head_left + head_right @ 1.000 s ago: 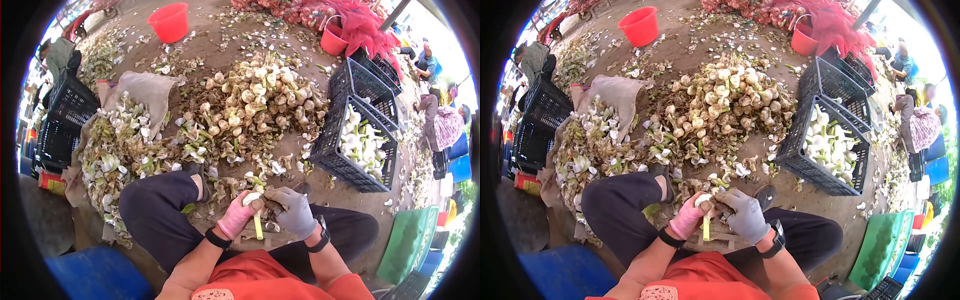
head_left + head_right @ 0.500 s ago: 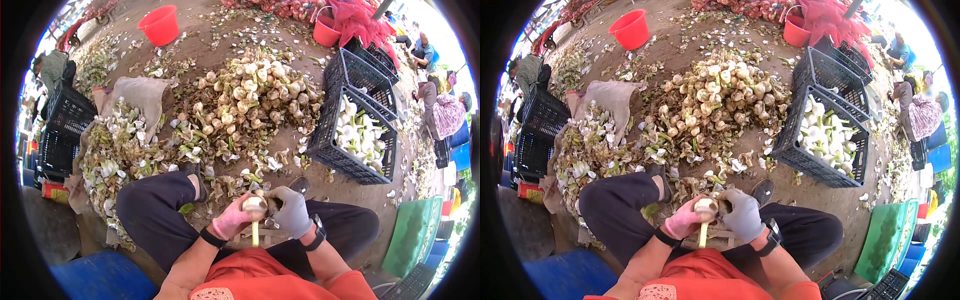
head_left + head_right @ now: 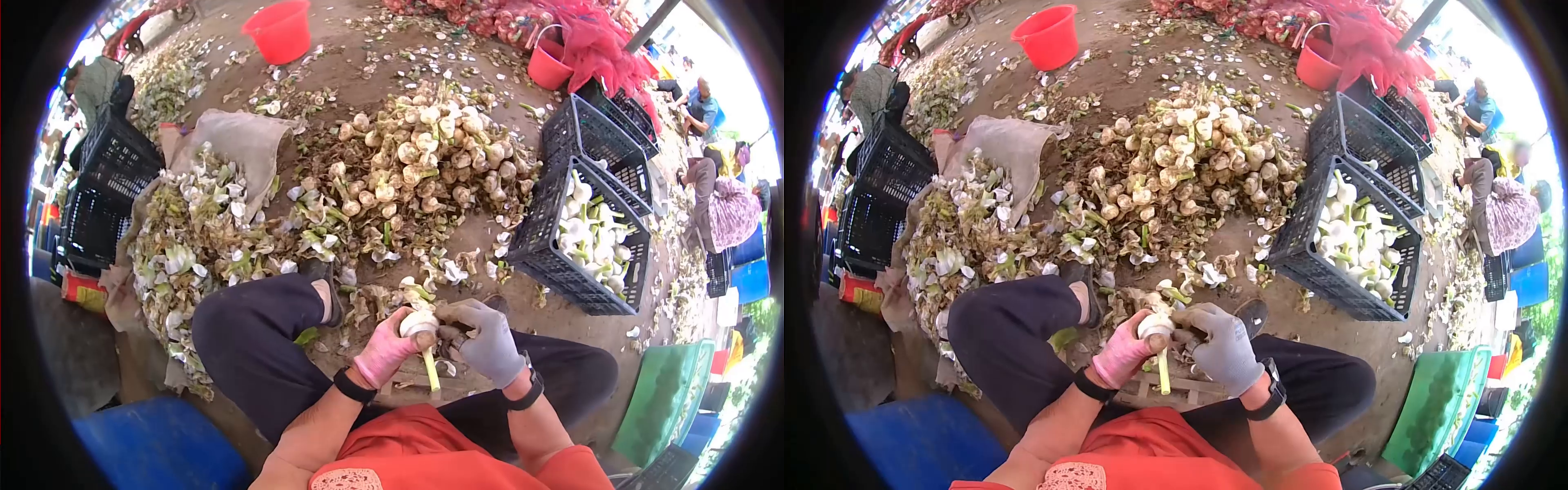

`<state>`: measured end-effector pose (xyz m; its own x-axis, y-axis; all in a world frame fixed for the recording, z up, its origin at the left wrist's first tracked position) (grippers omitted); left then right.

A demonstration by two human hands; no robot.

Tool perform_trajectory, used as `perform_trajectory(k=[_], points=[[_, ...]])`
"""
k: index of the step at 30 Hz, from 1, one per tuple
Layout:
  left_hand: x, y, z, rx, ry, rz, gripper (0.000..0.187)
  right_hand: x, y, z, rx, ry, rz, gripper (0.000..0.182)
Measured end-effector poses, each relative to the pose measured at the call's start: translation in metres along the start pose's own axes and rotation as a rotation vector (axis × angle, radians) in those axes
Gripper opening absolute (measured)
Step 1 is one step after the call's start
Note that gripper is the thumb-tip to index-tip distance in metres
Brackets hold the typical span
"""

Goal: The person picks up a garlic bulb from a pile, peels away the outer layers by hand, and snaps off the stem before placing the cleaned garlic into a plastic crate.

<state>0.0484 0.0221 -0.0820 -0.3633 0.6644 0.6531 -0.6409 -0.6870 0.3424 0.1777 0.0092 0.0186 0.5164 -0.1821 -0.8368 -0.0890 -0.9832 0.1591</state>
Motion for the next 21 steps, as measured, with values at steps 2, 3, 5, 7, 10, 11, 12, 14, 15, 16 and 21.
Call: perform_trajectory(k=[2, 3, 5, 7, 10, 11, 12, 14, 15, 16, 21], points=[[0.001, 0.001, -0.003, 0.019, -0.062, -0.015, 0.063, -0.007, 0.0, 0.001, 0.036, 0.031, -0.077, 0.031], [0.0, 0.001, -0.004, 0.026, -0.126, -0.033, 0.062, -0.005, 0.001, 0.002, 0.019, 0.071, -0.059, 0.031], [-0.003, 0.0, -0.004, 0.033, -0.139, -0.05, 0.061, -0.003, 0.002, 0.003, 0.009, 0.113, -0.038, 0.031], [-0.005, -0.001, -0.003, 0.044, -0.15, -0.067, 0.06, -0.001, 0.004, 0.006, 0.039, 0.192, -0.046, 0.026], [-0.007, 0.001, -0.004, 0.081, -0.215, -0.12, 0.057, 0.011, 0.004, 0.014, 0.041, 0.254, -0.003, 0.019], [-0.007, 0.001, -0.005, 0.085, -0.244, -0.127, 0.054, 0.012, 0.004, 0.015, 0.04, 0.252, -0.002, 0.019], [-0.007, 0.002, -0.005, 0.09, -0.274, -0.136, 0.051, 0.014, 0.005, 0.016, 0.043, 0.263, 0.018, 0.016], [-0.001, 0.005, 0.001, 0.074, -0.308, -0.193, 0.051, 0.019, 0.006, 0.015, 0.047, 0.273, 0.041, 0.013], [-0.001, 0.006, 0.003, 0.057, -0.339, -0.244, 0.05, 0.021, 0.006, 0.014, 0.069, 0.224, 0.027, 0.013], [-0.002, 0.008, 0.002, 0.055, -0.34, -0.248, 0.05, 0.026, 0.006, 0.012, 0.089, 0.176, 0.015, 0.013], [0.005, 0.016, 0.04, -0.326, -0.254, -0.185, 0.053, 0.11, -0.005, 0.026, -0.002, 0.22, 0.254, 0.018]])
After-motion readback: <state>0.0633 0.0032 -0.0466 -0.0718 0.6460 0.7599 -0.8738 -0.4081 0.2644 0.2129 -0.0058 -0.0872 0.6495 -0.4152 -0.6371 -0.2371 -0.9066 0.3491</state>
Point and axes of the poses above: each hand's wrist, its own y-axis away from the middle knuckle, its own z-axis out of the palm, x = y × z, the point moved 8 cm from there along -y, towards the middle knuckle, and after that the axes turned 6 degrees about z, right-handed, at the moved point
